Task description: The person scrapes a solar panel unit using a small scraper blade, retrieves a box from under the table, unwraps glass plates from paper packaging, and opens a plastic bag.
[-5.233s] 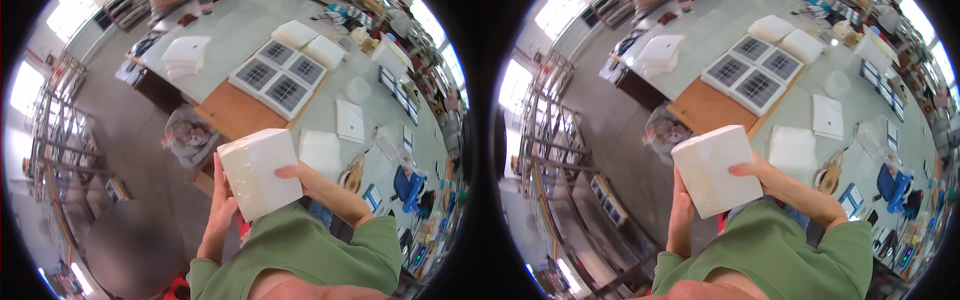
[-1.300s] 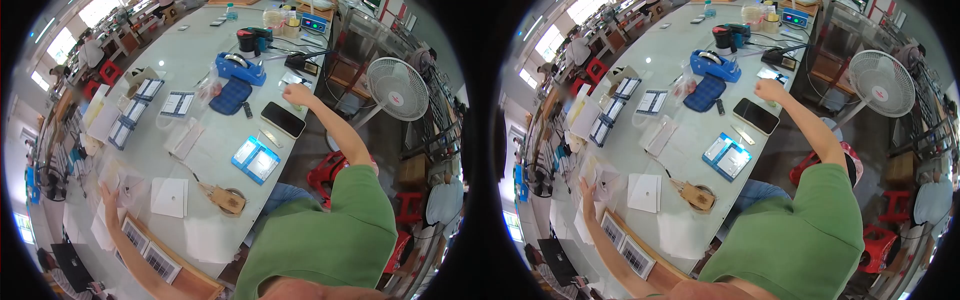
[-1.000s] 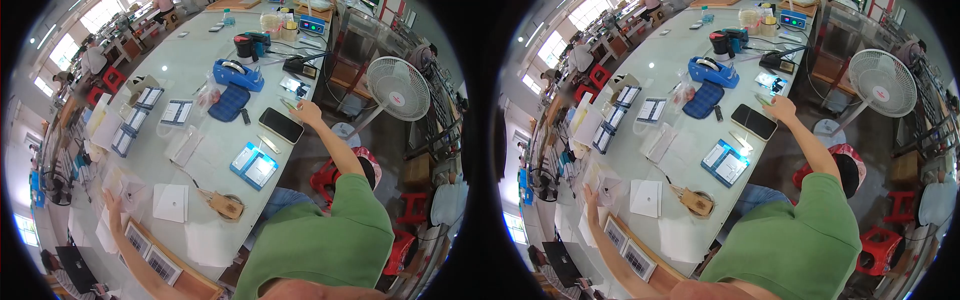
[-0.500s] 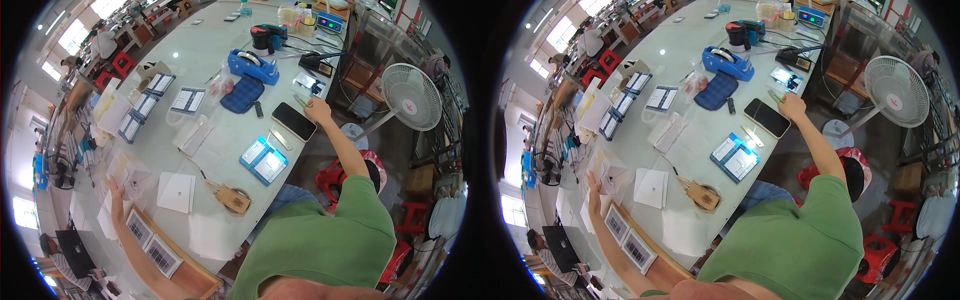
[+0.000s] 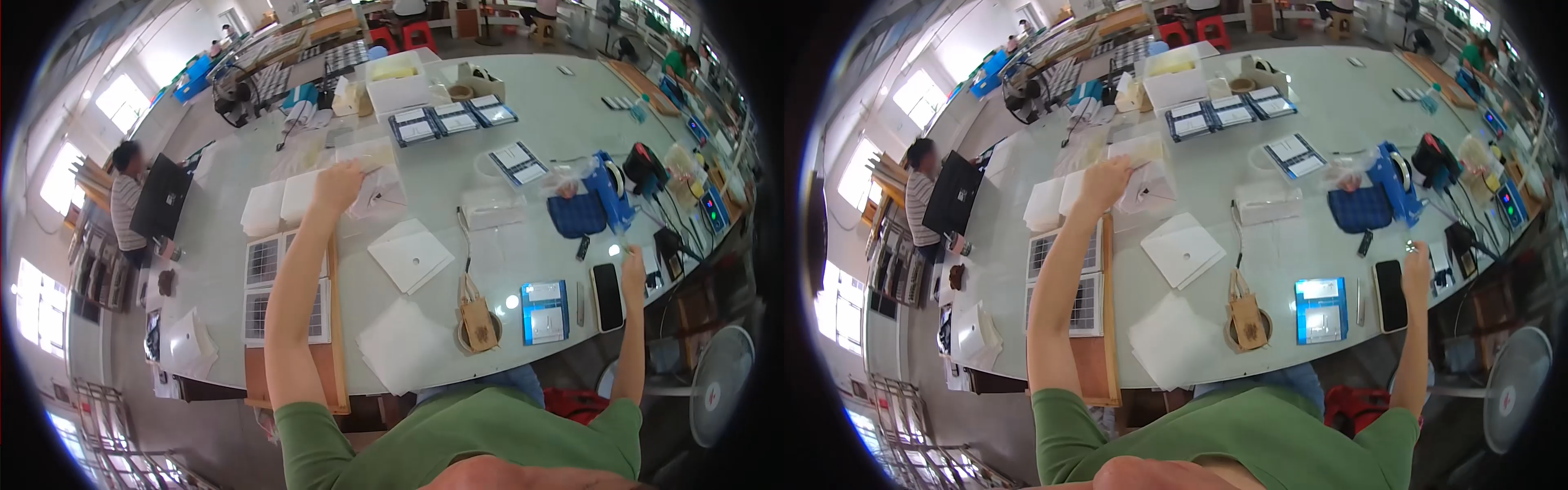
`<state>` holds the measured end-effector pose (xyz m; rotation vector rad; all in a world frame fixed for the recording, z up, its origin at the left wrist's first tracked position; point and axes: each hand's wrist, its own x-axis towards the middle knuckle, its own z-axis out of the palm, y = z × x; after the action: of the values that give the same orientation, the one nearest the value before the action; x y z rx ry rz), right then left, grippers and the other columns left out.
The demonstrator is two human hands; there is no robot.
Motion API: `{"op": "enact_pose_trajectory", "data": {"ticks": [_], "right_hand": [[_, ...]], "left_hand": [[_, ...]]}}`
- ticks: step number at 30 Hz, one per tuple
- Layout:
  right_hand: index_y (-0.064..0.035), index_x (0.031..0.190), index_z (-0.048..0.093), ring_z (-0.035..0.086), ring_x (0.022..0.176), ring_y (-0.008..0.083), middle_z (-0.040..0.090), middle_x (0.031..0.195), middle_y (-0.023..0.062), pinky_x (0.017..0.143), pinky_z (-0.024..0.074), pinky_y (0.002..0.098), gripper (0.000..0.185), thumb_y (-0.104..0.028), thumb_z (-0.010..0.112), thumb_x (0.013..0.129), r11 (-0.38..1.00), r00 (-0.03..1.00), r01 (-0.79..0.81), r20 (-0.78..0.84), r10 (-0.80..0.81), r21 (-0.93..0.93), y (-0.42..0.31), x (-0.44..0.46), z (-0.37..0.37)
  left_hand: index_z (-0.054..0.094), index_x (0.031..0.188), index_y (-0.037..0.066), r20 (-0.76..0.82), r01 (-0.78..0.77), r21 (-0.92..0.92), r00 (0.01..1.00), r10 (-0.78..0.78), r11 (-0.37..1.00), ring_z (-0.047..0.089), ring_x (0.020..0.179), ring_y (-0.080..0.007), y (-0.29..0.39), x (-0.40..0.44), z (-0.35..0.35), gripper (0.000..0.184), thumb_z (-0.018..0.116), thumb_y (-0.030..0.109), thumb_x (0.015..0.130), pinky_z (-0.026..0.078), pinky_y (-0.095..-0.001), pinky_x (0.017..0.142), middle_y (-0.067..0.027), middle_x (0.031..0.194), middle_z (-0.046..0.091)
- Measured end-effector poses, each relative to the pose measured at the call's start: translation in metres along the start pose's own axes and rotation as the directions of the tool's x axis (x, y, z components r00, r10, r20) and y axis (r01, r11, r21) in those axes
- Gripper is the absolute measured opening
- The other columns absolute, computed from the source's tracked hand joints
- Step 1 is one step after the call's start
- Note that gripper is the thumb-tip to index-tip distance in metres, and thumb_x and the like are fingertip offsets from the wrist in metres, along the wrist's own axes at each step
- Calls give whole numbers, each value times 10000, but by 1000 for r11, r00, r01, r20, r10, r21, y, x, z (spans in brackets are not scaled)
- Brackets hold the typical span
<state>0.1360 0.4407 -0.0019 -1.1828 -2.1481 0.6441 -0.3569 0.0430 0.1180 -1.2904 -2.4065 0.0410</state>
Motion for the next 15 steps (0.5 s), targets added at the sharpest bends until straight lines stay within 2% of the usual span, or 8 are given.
{"op": "enact_pose_trajectory", "data": {"ticks": [1,2,3,4,5,7,9,15], "right_hand": [[-15,1102,506,577,848,373,592,895,168,791,444,402,250,-162,406,926,882,881,471,-31,-472,-12,-16,8,21],[-36,1100,522,573,782,257,576,864,91,740,456,346,229,-178,444,938,959,975,81,176,-133,272,-77,4,30],[-39,1095,529,542,706,162,570,857,52,647,451,306,244,-215,505,927,943,924,-3,362,-124,332,-148,-6,28],[-48,1105,531,514,623,127,564,764,55,565,429,299,258,-211,541,905,829,857,410,150,-493,380,-168,-6,62],[-85,1154,517,506,563,154,539,665,73,533,414,319,299,-220,558,890,876,847,342,291,-444,341,-212,-15,69],[-157,1226,479,594,611,314,598,691,140,552,437,403,358,-196,546,877,815,773,428,309,-554,390,-279,-27,99],[-138,1232,489,600,652,362,613,699,166,573,441,459,372,-207,544,871,749,694,575,288,-659,328,-325,-26,133],[-101,1224,517,618,706,382,639,734,181,636,469,483,373,-219,534,871,673,608,670,289,-739,312,-376,-12,198]], "left_hand": [[573,967,53,-7,12,3,1000,-12,1000,646,799,-297,0,1,2,235,526,266,877,521,-394,684,-123,882,657],[573,933,53,-2,-10,17,1000,10,1000,649,754,-295,-1,2,4,206,521,244,875,524,-388,647,-119,860,656],[572,900,53,3,-35,31,999,35,999,652,710,-292,-2,3,6,181,516,223,872,527,-381,610,-116,838,656],[572,900,53,-3,-36,32,999,36,999,652,710,-292,-3,2,12,181,516,223,872,527,-381,610,-116,838,656],[557,876,65,-58,-39,38,997,41,999,647,683,-294,-4,1,19,158,518,217,873,519,-391,598,-108,805,649],[541,851,76,-122,-40,52,991,47,998,642,656,-295,-4,-1,19,139,519,212,875,512,-401,587,-99,771,643],[551,843,48,-115,-23,31,993,27,999,654,691,-284,0,-4,15,90,502,121,827,529,-385,596,-117,803,645],[542,832,49,-95,4,36,995,0,999,655,690,-277,2,-5,16,67,496,89,806,528,-380,590,-119,817,641]]}}
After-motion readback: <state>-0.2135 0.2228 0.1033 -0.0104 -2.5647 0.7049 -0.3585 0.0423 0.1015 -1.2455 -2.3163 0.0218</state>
